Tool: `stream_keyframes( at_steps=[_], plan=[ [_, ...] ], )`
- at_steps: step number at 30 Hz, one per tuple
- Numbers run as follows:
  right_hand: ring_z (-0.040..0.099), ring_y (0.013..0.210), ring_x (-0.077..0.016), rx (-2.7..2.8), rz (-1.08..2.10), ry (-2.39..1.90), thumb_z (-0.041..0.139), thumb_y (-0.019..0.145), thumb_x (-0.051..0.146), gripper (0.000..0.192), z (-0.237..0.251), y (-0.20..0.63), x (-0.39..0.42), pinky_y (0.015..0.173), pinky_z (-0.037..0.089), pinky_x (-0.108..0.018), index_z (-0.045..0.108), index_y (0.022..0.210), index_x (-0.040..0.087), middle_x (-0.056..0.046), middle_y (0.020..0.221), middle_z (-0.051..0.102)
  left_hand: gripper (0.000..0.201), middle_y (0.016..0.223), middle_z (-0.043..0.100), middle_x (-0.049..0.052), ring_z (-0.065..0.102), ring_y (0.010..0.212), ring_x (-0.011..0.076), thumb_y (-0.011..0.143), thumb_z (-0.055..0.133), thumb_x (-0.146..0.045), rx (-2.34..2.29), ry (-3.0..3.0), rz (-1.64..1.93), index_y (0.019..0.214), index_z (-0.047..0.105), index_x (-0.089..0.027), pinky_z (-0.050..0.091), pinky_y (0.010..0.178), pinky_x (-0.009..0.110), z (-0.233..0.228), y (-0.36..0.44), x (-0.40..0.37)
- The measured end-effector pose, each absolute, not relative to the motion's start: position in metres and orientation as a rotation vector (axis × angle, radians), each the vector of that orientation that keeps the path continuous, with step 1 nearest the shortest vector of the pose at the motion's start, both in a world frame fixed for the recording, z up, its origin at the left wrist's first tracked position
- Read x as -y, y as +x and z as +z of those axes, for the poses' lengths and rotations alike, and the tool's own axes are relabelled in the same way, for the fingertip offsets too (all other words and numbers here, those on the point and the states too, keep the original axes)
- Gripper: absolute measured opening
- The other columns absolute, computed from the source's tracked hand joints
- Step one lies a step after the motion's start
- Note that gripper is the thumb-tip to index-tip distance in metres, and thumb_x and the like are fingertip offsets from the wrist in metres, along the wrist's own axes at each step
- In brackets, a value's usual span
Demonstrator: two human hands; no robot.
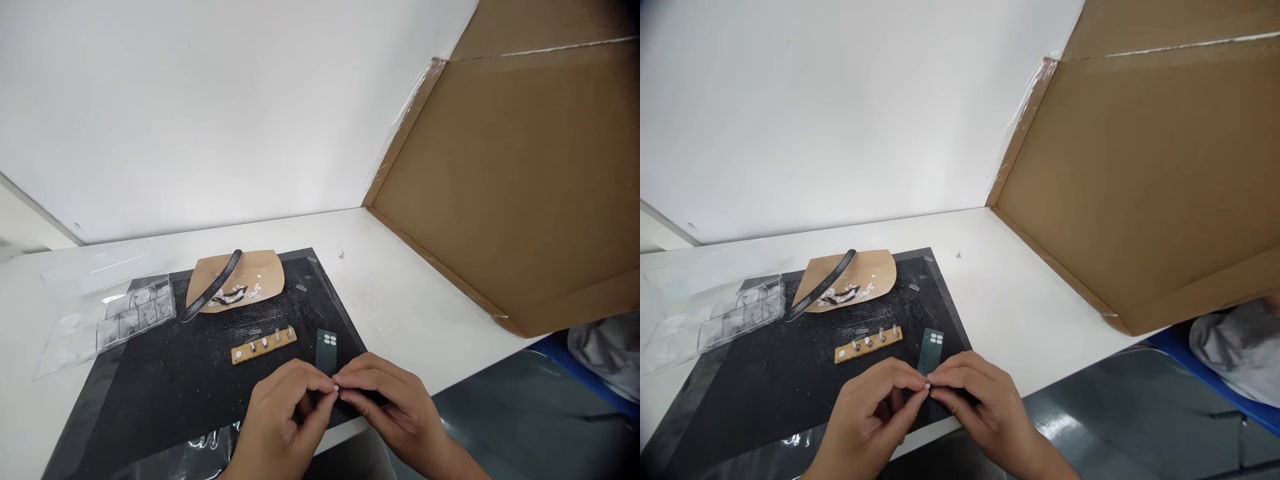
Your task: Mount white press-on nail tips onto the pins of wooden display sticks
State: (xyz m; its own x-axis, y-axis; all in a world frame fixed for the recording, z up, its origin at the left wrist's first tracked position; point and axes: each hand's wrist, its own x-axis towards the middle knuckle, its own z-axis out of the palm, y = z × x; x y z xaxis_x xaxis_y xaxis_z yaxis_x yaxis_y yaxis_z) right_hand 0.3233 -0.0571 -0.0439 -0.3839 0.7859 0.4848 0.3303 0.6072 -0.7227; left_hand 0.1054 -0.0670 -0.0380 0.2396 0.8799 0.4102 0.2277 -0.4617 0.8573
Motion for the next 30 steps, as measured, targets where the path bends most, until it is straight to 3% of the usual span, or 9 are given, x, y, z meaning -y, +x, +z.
stream_keyframes(
  at_steps=[4,9,12,15,18,20,23,30],
  plan=[
    [0.077,0.094,-0.017,2.006,0.653,-0.853,0.068,0.1,0.009,0.031,-0.044,0.324,0.056,0.081,0.066,-0.026,0.073,0.124,0.028,-0.005,0.107,0.077,0.013,0.092,0.078,0.004,0.068,0.065,0.0123,0.097,0.068,-0.014,-1.02,1.847,1.26,0.1,0.075,-0.024,0.055,0.053,0.02,-0.038,0.105,0.066],
    [0.074,0.093,-0.0163,2.067,0.615,-0.83,0.063,0.103,0.01,0.026,-0.047,0.325,0.053,0.08,0.064,-0.025,0.072,0.121,0.025,-0.006,0.107,0.074,0.015,0.095,0.079,0.002,0.058,0.043,0.0035,0.099,0.067,-0.012,-0.979,1.813,1.259,0.104,0.077,-0.022,0.05,0.042,0.014,-0.042,0.103,0.067],
    [0.07,0.089,-0.0163,2.109,0.604,-0.817,0.059,0.105,0.01,0.022,-0.047,0.326,0.051,0.076,0.062,-0.026,0.071,0.117,0.024,-0.006,0.101,0.071,0.018,0.1,0.081,0.002,0.06,0.043,0.0018,0.101,0.065,-0.009,-0.938,1.864,1.261,0.108,0.076,-0.021,0.055,0.045,0.011,-0.045,0.1,0.068],
    [0.067,0.089,-0.0172,2.139,0.583,-0.824,0.056,0.106,0.01,0.02,-0.045,0.328,0.045,0.078,0.06,-0.028,0.068,0.113,0.023,-0.006,0.1,0.068,0.022,0.11,0.082,0.005,0.076,0.061,0.0066,0.102,0.062,-0.006,-0.931,1.978,1.285,0.115,0.074,-0.019,0.059,0.052,0.009,-0.048,0.1,0.07],
    [0.066,0.094,-0.0191,2.167,0.48,-0.904,0.056,0.106,0.01,0.018,-0.044,0.33,0.034,0.08,0.059,-0.031,0.068,0.113,0.023,-0.007,0.104,0.066,0.016,0.114,0.084,0.009,0.084,0.088,0.016,0.103,0.064,-0.009,-1.02,2.223,1.366,0.114,0.074,-0.015,0.066,0.067,0.014,-0.051,0.101,0.072],
    [0.064,0.093,-0.02,2.212,0.389,-0.983,0.057,0.106,0.013,0.017,-0.044,0.331,0.026,0.079,0.058,-0.033,0.069,0.111,0.023,-0.008,0.105,0.064,0.013,0.113,0.085,0.008,0.084,0.079,0.0171,0.103,0.064,-0.013,-1.121,2.403,1.39,0.11,0.075,-0.015,0.068,0.068,0.02,-0.054,0.103,0.071],
    [0.062,0.091,-0.0209,2.291,0.27,-1.039,0.059,0.106,0.016,0.015,-0.047,0.332,0.016,0.078,0.054,-0.036,0.07,0.11,0.023,-0.008,0.105,0.063,0.016,0.112,0.085,0.004,0.078,0.058,0.0152,0.105,0.06,-0.017,-1.265,2.546,1.319,0.106,0.076,-0.018,0.063,0.05,0.023,-0.06,0.105,0.071],
    [0.059,0.085,-0.0197,2.441,0.173,-1.027,0.051,0.105,0.008,0.027,-0.037,0.331,0.013,0.08,0.047,-0.036,0.073,0.107,0.022,-0.006,0.1,0.065,0.025,0.101,0.086,-0.003,0.08,0.059,0.0166,0.109,0.051,-0.02,-1.349,2.567,1.226,0.103,0.076,-0.022,0.057,0.044,0.026,-0.065,0.111,0.068]
  ],
)
